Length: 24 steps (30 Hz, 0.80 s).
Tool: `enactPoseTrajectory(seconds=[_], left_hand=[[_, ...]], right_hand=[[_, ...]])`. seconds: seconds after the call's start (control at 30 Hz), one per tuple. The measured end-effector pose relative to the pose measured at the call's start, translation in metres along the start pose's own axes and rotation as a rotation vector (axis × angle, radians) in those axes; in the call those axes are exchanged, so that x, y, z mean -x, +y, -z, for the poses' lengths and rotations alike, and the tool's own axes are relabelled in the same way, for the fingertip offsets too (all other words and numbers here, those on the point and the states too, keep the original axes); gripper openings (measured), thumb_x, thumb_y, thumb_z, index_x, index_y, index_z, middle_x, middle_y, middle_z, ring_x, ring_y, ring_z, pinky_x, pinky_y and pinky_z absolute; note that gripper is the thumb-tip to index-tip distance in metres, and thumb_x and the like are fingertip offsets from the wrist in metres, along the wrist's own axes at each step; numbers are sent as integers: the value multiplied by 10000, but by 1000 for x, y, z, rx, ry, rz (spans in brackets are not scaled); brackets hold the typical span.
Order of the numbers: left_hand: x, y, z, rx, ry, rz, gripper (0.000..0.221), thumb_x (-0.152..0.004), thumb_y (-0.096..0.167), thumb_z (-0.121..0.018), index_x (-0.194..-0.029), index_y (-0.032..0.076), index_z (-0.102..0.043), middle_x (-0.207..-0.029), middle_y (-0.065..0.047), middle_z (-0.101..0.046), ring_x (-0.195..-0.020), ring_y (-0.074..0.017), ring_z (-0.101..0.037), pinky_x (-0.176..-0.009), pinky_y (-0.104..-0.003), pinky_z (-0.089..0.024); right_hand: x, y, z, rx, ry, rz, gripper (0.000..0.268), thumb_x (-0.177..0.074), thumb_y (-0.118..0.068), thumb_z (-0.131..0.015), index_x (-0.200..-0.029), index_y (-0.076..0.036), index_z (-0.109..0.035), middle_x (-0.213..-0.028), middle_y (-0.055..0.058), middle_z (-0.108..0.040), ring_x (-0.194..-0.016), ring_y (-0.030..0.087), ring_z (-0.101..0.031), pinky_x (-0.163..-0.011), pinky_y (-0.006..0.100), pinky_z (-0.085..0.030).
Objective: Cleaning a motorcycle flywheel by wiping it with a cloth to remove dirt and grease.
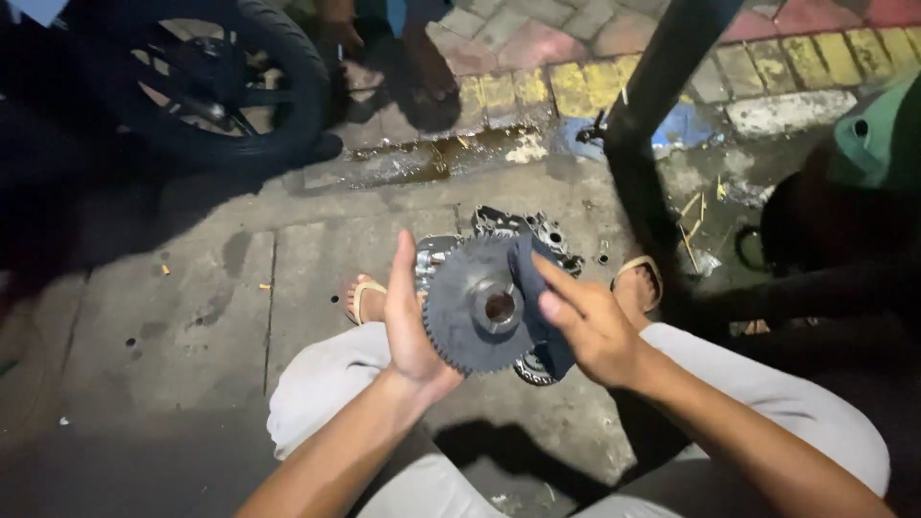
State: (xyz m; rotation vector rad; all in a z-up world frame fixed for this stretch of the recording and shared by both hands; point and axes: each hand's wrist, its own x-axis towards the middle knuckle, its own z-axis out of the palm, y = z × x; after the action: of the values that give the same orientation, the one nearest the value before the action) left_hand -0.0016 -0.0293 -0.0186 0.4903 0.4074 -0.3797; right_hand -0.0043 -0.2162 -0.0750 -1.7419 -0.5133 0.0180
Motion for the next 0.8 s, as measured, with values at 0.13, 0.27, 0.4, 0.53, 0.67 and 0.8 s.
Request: enactPoseTrajectory(seconds=[0.13, 0.27, 0.4, 0.53, 0.67, 0.8], left_hand=[[-14, -8, -3, -86, -43, 13, 998, -854, 759, -478, -1449, -41, -530, -1540, -305, -466, -1477, -470, -385, -1229, -619, -216], [-24, -11, -10, -62, -50, -50, 954, -854, 717, -519, -1461, -19, -515, -1539, -285, -462, -1480, -473, -371, -1225, -628, -223], [-34, -19, 1, 122, -193, -75, 1089, -753, 824, -512, -1509, 41, -487, -1537, -264, -465, -1437, -483, -420, -1211, -673, -253], [-16, -33, 4, 106, -593, -26, 1120, -853, 888, -288, -1660, 112, -247, -1642, -171, -342, -1447, -304, -406, -1249, -478, -287], [-8, -44, -2, 105, -574, -218, 1063, -877, 761, -349, -1677, 94, -136, -1671, -172, -268, -1542, -302, -267, -1293, -462, -176], [-21, -35, 15, 288, -586, -246, 1035, -943, 778, -388, -1609, -10, -309, -1524, -271, -458, -1414, -356, -469, -1234, -465, -346]], right_hand=[[7, 14, -1, -161, 130, -108, 496, -1022, -208, -516, -1484, -27, -518, -1454, 201, -601, -1360, 257, -493, -1148, 467, -389], [-4, 15, 1, -134, 212, -35, 446, -1047, -190, -524, -1458, -17, -540, -1451, 216, -590, -1379, 257, -473, -1177, 470, -365], [-9, 11, 5, -118, 225, -20, 441, -1050, -142, -510, -1483, -71, -542, -1323, 147, -689, -1254, 166, -545, -1081, 416, -482], [-5, -4, -10, -395, 261, -111, 517, -1023, -135, -422, -1512, 32, -407, -1573, 150, -473, -1401, 222, -490, -1171, 339, -400], [1, 4, -19, -578, 359, -260, 537, -1017, -127, -443, -1523, 48, -395, -1542, 160, -498, -1337, 189, -509, -1099, 292, -419], [0, -11, 0, 231, 32, -97, 525, -990, -162, -485, -1483, 17, -471, -759, 104, -741, -527, 143, -557, -471, 297, -459]])
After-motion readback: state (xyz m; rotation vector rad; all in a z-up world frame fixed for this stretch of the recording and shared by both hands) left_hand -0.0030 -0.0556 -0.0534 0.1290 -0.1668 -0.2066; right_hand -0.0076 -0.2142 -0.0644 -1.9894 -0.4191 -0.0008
